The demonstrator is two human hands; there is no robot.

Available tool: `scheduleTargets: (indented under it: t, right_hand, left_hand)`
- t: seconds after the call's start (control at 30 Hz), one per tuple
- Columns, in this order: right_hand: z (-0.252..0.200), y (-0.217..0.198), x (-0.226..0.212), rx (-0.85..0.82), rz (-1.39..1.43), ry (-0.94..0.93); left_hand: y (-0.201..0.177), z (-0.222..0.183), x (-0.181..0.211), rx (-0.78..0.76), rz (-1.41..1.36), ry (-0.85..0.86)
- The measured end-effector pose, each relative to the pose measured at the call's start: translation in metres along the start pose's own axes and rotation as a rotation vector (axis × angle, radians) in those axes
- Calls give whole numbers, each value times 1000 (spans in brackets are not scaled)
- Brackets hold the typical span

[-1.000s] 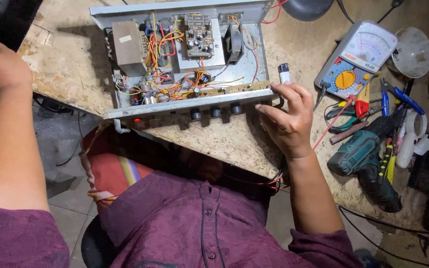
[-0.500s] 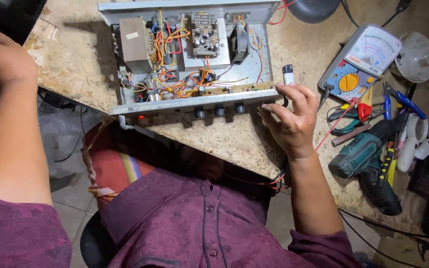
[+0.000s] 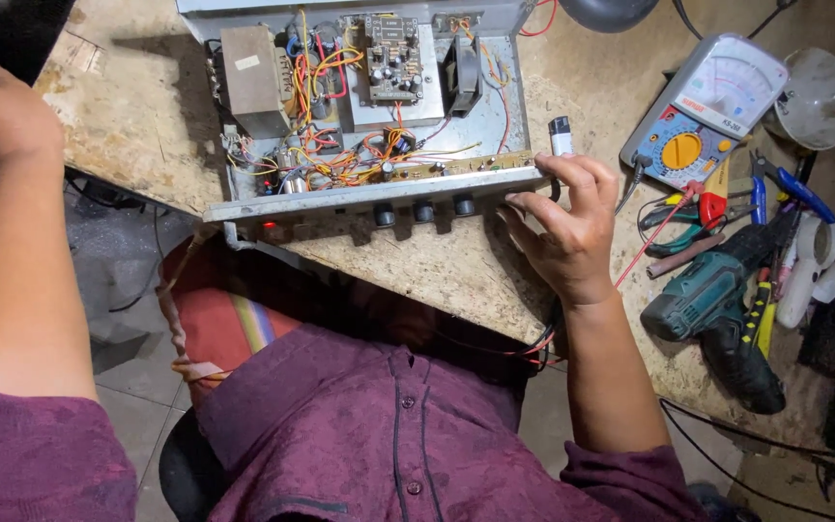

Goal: Adjusting amplifier knobs and using a multimeter to test internal components on a repair bench.

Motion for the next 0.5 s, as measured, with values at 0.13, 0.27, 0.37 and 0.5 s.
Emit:
scheduleTargets:
  t: [0.13,0.27,0.37,0.5]
  right_hand:
    - [0,1,1,25,24,-35]
    - [-1,2,2,31,34,-41]
    - [-2,2,1,26,33,-18]
    - [-1,2,1,29,26,-18]
  left_hand:
    - [-43,17,46,-77,-93,-19]
    - [-60,23,66,-15,30,-28]
    - [-63,27,71,-25,31,-3]
    - [-63,27,70,-50,-24,-12]
Point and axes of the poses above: each hand's wrist, its own z-axis towards the middle knuckle, its own y-axis out of the palm, x = y × z, the point moved 3 cm from there along z, towards the middle knuckle, and after that the axes turned 11 degrees about -z, right-handed, at the moved point
